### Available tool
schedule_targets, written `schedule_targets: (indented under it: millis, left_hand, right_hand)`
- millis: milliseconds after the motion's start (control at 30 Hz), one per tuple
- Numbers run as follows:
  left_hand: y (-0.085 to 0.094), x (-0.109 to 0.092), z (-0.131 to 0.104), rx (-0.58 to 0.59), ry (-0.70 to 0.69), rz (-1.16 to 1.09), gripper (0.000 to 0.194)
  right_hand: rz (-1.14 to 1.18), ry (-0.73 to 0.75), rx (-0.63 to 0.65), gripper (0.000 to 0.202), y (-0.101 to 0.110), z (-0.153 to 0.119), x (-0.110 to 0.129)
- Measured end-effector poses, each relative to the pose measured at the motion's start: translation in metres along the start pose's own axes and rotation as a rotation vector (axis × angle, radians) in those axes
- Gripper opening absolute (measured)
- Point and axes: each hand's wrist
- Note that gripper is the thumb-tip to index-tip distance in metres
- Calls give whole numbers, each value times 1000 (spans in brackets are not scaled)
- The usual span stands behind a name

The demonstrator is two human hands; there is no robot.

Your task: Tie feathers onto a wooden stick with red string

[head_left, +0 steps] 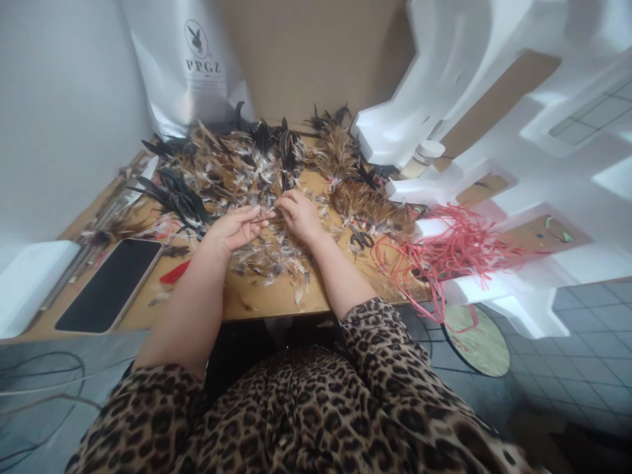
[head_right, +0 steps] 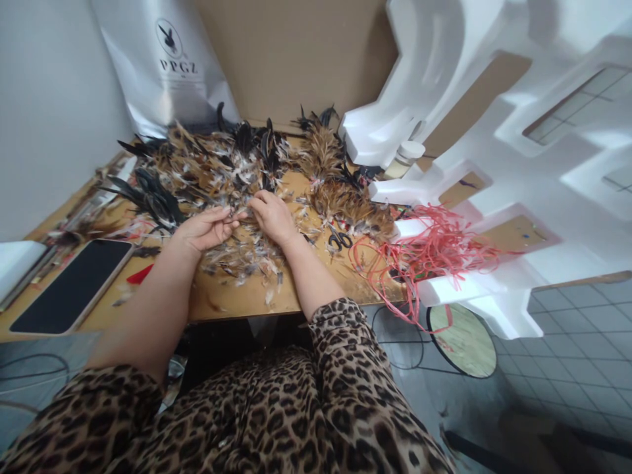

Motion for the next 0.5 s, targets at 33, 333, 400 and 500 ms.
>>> schedule_targets:
  millis: [33, 333, 400, 500]
  left_hand:
    - [-1, 1, 0, 13, 3, 1, 4]
    - [-5, 7, 6, -114, -241, 204, 5]
    - [-8, 8, 6, -145, -284, 276, 11]
    - [-11, 10, 6, -127, -294, 373, 19]
  right_hand:
    - [4, 13, 0, 31, -1, 0, 0]
    - [521, -197, -181, 21, -13, 5, 9]
    - [812, -312, -190, 25, -16, 8, 11]
    - [1264, -457, -73, 35, -17, 12, 12]
Point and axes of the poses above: each hand's wrist, its own z-axis towards the middle knuckle, its own y-axis out of the back of the hand, x = y × z, and after that the axes turned 14 degrees about x, right-handed
